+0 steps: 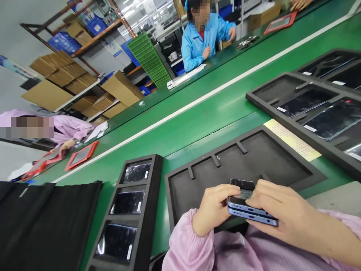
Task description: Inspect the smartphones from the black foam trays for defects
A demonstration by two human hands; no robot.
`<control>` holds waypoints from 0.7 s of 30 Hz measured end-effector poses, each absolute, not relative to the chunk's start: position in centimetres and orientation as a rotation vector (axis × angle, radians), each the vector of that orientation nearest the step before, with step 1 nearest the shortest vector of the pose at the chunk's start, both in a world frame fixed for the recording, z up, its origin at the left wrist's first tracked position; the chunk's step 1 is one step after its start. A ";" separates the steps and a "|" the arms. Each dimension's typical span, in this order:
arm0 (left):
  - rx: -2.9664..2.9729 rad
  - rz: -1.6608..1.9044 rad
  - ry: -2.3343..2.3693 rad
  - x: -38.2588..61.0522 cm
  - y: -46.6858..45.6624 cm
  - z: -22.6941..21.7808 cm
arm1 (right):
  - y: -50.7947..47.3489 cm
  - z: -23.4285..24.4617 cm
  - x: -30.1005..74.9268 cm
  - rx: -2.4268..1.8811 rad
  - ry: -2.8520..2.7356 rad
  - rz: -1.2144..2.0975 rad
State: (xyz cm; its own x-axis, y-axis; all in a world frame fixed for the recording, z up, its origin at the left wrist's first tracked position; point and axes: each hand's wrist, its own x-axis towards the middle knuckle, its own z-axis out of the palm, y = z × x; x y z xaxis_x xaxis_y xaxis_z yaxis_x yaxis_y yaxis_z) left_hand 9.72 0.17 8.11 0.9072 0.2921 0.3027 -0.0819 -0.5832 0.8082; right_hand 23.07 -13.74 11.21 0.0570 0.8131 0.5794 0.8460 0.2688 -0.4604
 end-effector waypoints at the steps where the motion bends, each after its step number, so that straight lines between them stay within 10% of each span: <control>1: 2.137 0.506 0.159 9.7 0.1 8.2 | -13.8 11.1 23.2 -1.523 -1.733 -0.043; 21: 2.428 0.663 0.273 13.4 1.0 7.8 | -15.4 9.3 24.5 -1.503 -1.600 -0.126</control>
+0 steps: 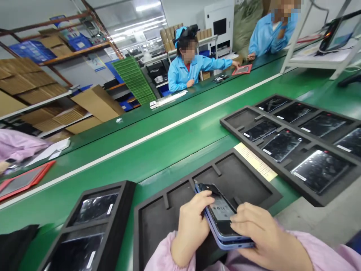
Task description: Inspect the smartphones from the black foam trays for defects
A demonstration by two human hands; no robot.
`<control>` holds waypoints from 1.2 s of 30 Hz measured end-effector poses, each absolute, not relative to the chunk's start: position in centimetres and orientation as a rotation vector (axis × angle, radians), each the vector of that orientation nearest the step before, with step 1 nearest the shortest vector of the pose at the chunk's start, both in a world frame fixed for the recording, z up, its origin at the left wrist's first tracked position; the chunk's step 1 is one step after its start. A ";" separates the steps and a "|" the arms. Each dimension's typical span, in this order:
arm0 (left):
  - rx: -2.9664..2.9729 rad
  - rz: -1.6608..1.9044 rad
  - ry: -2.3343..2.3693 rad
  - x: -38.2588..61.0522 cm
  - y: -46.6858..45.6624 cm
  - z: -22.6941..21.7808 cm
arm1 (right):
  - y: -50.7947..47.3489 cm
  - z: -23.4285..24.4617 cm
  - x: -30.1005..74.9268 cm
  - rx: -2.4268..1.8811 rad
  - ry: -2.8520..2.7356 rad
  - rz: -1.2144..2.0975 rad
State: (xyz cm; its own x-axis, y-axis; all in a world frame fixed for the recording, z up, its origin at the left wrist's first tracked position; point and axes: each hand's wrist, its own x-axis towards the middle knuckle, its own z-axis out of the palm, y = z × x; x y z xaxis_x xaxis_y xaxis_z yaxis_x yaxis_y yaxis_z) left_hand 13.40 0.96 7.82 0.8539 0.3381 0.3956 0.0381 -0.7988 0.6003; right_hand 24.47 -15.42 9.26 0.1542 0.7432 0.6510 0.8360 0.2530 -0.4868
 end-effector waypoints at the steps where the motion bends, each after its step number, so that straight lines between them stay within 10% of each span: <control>1: 2.571 0.669 0.244 13.7 1.1 8.3 | -15.7 8.7 24.5 -1.507 -1.604 -0.084; 9: 3.051 -0.073 0.079 16.4 0.8 8.3 | -10.6 4.9 29.5 -1.654 -1.035 0.705; 19: 1.583 0.453 0.822 18.7 2.9 4.0 | -4.6 4.1 31.7 -1.550 -0.938 1.056; 36: 1.367 0.457 0.633 17.8 4.1 3.7 | -4.8 4.1 32.1 -1.451 -0.951 1.269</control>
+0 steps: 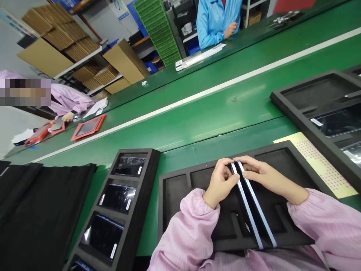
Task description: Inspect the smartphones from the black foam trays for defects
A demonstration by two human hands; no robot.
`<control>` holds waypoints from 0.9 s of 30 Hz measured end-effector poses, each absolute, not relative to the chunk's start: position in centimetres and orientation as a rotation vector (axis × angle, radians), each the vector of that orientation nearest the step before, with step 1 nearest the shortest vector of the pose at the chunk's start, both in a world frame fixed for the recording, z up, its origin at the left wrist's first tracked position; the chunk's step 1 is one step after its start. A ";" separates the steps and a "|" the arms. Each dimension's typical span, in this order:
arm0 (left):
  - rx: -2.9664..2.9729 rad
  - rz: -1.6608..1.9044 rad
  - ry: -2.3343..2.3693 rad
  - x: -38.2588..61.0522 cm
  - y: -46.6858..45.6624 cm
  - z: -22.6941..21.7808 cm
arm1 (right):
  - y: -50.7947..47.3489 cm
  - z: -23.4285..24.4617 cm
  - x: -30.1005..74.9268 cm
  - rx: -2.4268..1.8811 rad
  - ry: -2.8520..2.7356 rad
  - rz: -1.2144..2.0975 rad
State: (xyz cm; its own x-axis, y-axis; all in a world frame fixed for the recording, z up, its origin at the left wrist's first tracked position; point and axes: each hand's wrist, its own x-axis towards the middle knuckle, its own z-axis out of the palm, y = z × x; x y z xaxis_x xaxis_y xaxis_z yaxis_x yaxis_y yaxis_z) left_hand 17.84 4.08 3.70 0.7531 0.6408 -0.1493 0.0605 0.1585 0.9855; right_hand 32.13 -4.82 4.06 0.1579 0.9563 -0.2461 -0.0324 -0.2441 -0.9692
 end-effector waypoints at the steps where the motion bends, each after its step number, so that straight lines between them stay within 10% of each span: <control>1: 1.353 0.454 0.629 17.8 4.1 3.7 | -4.8 4.0 32.1 -1.450 -0.958 1.254; 27: 1.515 0.222 0.431 16.8 5.1 4.1 | -5.8 4.0 32.5 -1.424 -1.199 1.300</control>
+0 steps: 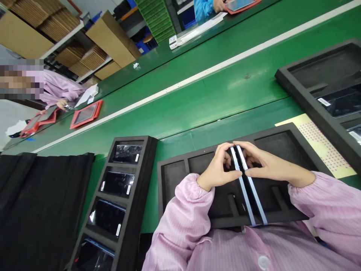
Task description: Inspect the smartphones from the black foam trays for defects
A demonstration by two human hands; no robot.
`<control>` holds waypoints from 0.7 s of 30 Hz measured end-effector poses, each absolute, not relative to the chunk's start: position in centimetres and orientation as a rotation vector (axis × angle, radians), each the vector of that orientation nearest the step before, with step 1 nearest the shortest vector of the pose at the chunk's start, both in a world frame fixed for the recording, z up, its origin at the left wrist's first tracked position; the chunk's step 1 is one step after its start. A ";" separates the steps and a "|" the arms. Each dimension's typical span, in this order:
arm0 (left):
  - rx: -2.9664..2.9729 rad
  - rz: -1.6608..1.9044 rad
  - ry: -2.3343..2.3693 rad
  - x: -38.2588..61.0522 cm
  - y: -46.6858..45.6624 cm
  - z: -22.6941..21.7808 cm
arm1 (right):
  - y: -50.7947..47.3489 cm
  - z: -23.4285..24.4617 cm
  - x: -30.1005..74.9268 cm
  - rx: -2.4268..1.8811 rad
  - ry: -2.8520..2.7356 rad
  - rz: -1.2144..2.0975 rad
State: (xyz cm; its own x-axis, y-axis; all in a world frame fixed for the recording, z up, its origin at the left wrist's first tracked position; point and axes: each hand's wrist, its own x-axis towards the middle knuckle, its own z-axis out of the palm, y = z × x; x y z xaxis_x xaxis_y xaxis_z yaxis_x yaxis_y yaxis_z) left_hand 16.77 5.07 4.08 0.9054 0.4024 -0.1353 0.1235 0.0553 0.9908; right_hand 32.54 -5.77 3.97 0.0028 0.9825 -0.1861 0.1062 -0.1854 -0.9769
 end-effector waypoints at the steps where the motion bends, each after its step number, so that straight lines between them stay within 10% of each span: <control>1: 1.530 0.211 0.436 16.7 5.1 4.1 | -5.8 4.0 32.6 -1.441 -1.224 1.306; 21: 1.410 0.624 0.763 14.8 -0.3 5.9 | -7.8 5.6 29.4 -1.581 -0.636 0.891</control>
State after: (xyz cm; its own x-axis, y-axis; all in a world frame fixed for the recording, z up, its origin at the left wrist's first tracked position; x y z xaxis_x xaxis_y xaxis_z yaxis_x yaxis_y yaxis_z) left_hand 14.79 -0.34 5.86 0.6225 0.7766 -0.0967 0.0590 0.0767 0.9953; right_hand 29.42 -7.80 5.61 0.5641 0.8005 -0.2024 -0.0693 -0.1983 -0.9777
